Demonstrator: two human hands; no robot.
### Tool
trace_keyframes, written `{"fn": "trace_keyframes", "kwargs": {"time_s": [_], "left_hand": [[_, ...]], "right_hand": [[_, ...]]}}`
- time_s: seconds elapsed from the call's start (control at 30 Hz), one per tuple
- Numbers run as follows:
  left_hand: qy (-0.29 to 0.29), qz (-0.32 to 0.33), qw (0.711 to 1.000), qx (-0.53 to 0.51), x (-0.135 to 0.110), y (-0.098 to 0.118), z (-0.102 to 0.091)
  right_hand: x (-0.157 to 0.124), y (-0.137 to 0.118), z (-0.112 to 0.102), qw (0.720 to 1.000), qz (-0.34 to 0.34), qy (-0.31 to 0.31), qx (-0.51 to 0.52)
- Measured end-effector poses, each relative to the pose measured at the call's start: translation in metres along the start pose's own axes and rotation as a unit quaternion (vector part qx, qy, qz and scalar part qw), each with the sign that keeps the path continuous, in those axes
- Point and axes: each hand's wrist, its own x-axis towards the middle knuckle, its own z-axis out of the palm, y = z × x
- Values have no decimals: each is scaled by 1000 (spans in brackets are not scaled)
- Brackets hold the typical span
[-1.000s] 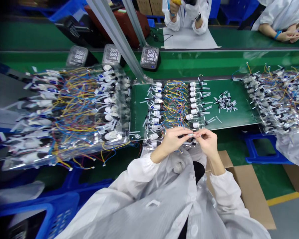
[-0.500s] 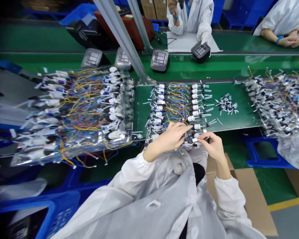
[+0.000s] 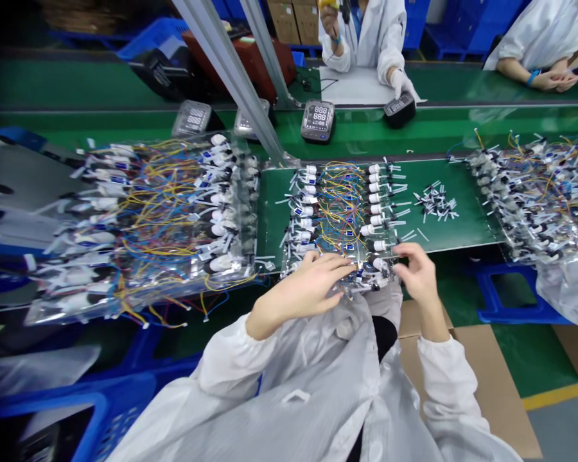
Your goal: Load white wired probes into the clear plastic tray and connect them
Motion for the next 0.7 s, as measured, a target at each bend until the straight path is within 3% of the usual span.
{"fn": "trace_keyframes", "kwargs": {"time_s": [0.07,0.1,0.13,0.2,0.27,0.37,0.47,0.57,0.7], "left_hand": [[16,0,1000,-6,-6,4,-5],[22,-2,1000,-10,-6,6,-6],[29,-6,999,-16,-5,7,-7],[48,-20,998,-28,0,10,-7],[78,-50,995,-33,5,10,-6],[155,-126,979,-28,9,7,-8],[220,-175,959,-21,11,5,-11],[222,-174,959,-22,17,6,-11],[189,-144,971,-36,44,13,-1]], "right_hand": [[7,15,-2,978,66,182,74],[12,21,0,963,103,226,108],[16,27,3,953,140,231,139],[24,31,10,948,197,175,178],[29,23,13,950,201,140,193],[31,-9,1,951,114,179,223],[29,-52,-31,942,-3,224,248],[24,-87,-63,930,-93,249,255],[15,-113,-81,904,-125,263,312]]}}
